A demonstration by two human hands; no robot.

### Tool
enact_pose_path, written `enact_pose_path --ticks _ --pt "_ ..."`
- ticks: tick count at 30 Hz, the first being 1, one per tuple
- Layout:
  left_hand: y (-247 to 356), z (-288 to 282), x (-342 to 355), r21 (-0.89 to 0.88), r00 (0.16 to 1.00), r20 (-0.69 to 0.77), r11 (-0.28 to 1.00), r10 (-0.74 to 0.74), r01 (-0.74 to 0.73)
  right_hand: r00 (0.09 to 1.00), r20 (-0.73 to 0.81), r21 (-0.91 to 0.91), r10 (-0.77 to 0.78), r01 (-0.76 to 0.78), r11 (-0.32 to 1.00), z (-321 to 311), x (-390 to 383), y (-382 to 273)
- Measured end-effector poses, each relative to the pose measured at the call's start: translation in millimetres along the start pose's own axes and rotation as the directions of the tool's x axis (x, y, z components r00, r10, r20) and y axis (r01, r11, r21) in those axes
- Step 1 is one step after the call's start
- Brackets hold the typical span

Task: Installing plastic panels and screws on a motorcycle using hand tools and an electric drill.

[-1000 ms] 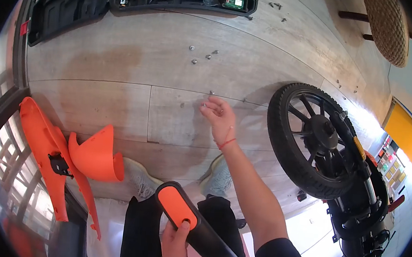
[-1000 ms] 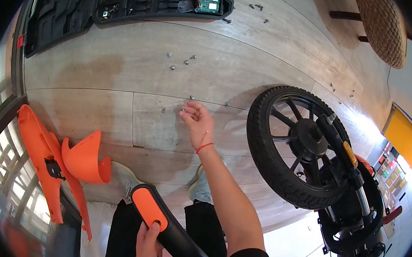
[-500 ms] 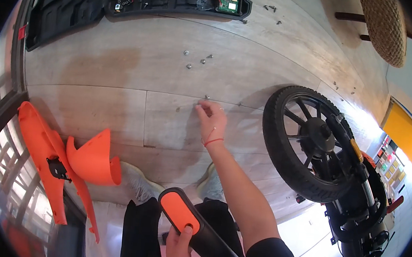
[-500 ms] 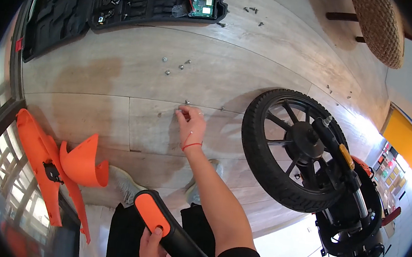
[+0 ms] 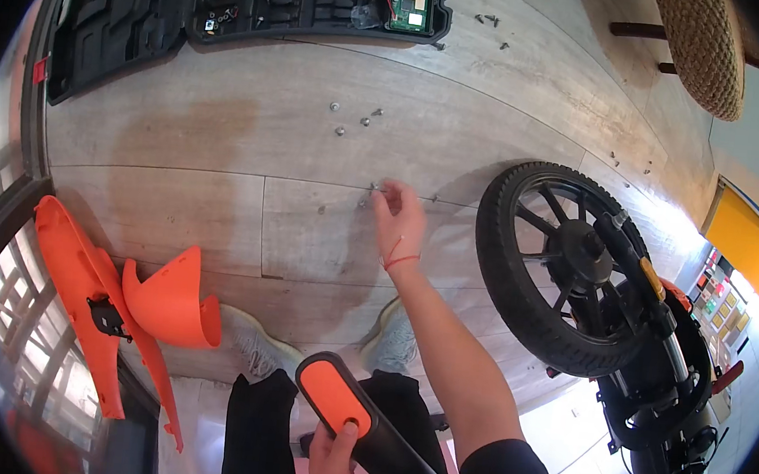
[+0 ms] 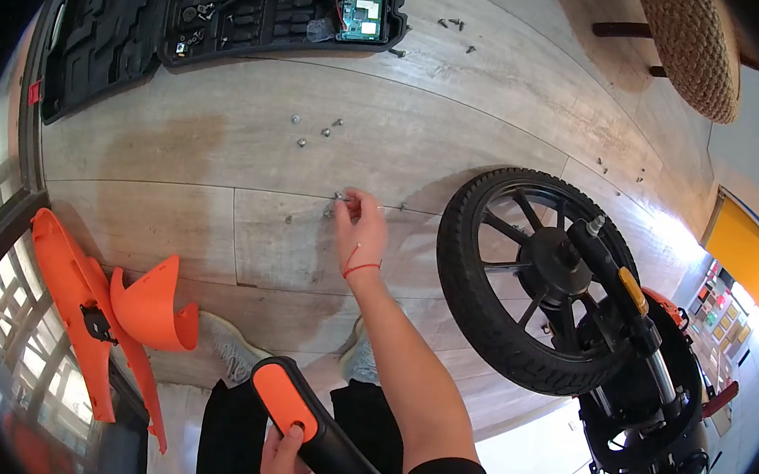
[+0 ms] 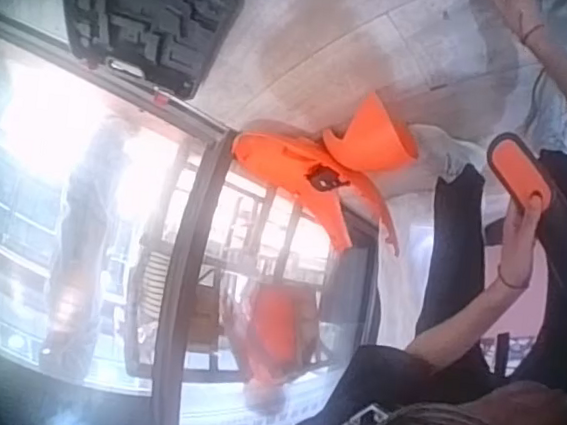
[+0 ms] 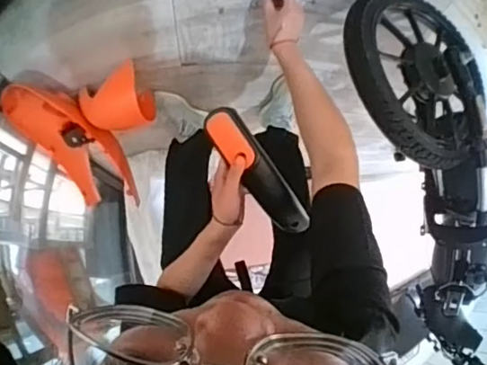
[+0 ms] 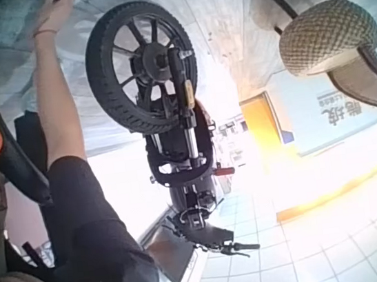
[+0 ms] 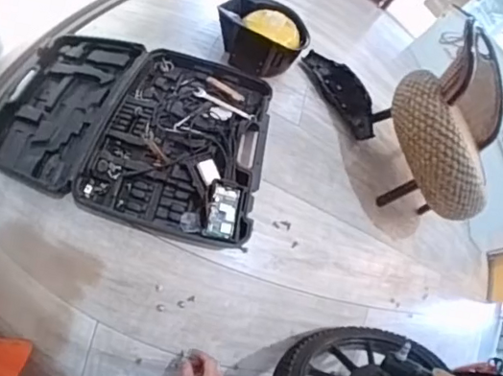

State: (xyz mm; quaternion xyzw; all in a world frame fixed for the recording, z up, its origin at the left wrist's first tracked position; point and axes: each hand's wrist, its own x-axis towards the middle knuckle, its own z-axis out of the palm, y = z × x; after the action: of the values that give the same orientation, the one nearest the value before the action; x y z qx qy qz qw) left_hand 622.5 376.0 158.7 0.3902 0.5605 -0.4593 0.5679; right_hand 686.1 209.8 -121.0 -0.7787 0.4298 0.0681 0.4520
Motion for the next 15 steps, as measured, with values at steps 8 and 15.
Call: enact_pose_path --ticks 8,15 --pt "-4 7 -1 -0.081 0.999 0.027 0.996 0.045 -0.043 0.998 0.068 -0.204 -0.015 0.029 0.979 -4 8 -5" --pt "-1 11 -5 -0.089 0.997 0.040 0.994 0.064 -0.060 0.993 0.098 -0.325 0.065 -0.029 0.945 2 -22 -8"
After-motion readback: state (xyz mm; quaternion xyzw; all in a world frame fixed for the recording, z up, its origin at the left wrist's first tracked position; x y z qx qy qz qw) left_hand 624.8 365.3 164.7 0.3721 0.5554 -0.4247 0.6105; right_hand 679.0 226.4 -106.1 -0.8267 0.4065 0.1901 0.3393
